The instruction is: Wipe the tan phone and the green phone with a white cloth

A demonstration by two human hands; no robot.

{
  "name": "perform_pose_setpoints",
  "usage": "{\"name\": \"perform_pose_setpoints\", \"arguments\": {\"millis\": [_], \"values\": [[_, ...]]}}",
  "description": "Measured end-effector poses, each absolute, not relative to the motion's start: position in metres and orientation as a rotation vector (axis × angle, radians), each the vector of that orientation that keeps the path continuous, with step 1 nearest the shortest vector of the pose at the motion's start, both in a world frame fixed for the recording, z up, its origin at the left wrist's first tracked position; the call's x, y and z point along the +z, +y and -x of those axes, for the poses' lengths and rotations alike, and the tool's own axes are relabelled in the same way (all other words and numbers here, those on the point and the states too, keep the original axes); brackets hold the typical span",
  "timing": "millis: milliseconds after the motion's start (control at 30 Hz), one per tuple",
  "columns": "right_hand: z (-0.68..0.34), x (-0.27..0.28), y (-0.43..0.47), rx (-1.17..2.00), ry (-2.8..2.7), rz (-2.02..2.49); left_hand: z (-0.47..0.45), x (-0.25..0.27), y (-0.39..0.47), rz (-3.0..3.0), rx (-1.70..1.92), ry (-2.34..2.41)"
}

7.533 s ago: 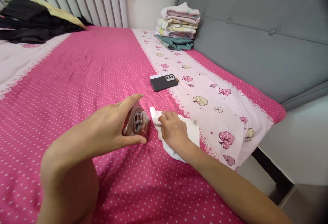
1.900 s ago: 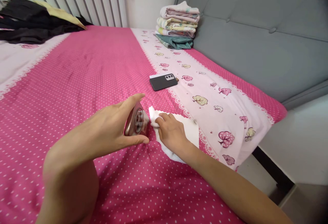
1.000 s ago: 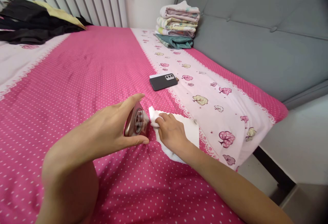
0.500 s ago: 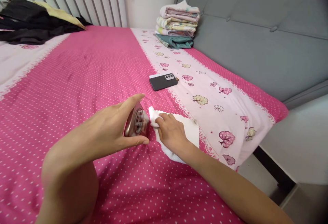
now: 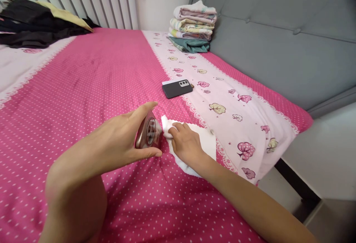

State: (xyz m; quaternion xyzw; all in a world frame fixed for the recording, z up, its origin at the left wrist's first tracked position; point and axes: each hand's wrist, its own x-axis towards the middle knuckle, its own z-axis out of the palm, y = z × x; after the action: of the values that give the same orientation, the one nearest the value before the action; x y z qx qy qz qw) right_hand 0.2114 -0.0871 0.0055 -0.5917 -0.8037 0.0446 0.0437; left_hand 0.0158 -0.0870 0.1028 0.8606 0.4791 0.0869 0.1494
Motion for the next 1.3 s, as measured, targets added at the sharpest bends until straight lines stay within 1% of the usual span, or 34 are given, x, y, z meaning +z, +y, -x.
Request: {"name": "perform_pose_setpoints", "arguments": {"millis": [467, 1300], "values": [[-0.2127, 0.0028, -0.0862, 0.095, -2.453, 1.78, -0.0144, 0.1021, -0.0866, -2.493, 0.236, 1.362], [-0.2116, 0.0046, -0.0871, 0.111, -2.46, 1.779, -0.015, 0.1018, -0.0861, -2.519, 0.229, 1.365]]}}
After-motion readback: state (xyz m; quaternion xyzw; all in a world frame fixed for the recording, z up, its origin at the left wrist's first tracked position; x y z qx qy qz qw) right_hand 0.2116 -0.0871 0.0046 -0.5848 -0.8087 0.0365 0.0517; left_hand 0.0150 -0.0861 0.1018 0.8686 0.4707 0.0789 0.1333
